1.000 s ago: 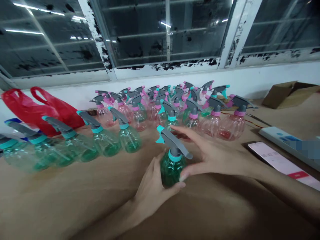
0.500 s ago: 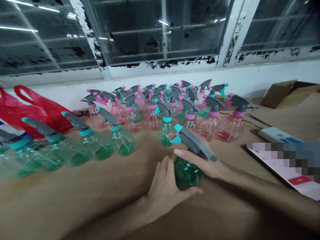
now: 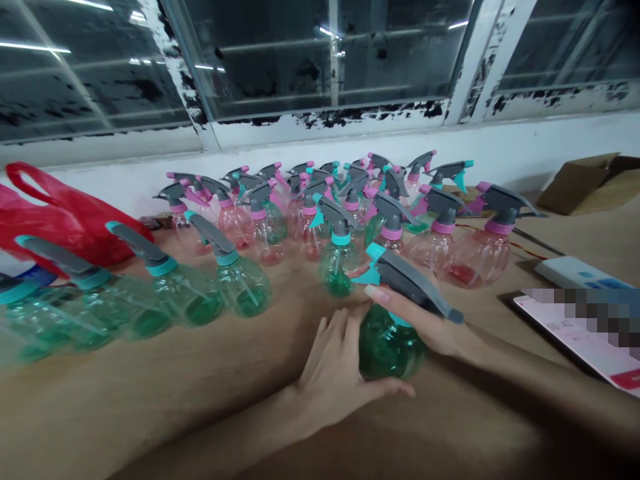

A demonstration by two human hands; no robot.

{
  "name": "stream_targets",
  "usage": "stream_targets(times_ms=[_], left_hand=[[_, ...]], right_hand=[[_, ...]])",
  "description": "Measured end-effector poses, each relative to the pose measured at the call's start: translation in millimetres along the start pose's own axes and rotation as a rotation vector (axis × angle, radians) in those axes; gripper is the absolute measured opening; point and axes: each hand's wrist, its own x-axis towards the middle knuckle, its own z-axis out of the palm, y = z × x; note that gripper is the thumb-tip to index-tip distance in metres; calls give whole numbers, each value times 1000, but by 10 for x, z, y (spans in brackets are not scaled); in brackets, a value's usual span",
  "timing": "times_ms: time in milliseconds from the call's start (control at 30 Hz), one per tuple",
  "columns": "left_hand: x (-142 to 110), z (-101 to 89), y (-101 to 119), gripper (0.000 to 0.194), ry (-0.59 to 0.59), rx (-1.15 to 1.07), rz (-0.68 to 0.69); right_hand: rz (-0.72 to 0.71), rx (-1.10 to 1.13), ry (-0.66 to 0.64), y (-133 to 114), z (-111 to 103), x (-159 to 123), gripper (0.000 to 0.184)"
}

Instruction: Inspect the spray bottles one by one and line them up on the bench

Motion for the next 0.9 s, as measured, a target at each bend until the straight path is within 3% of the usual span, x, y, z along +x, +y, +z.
stream_targets(times_ms=[167,333,900], left_hand=[[-108,-166,-214,99,-122,75,27],[-198,-309,-403,77,-221,217,24],[-231,-270,-473,63,-275,378,98]], right_hand=[[76,-31,-30,-6,-80,20,19],[121,-44,-23,41,-112,56,24],[230,74,-66,282,-128,-52,23]])
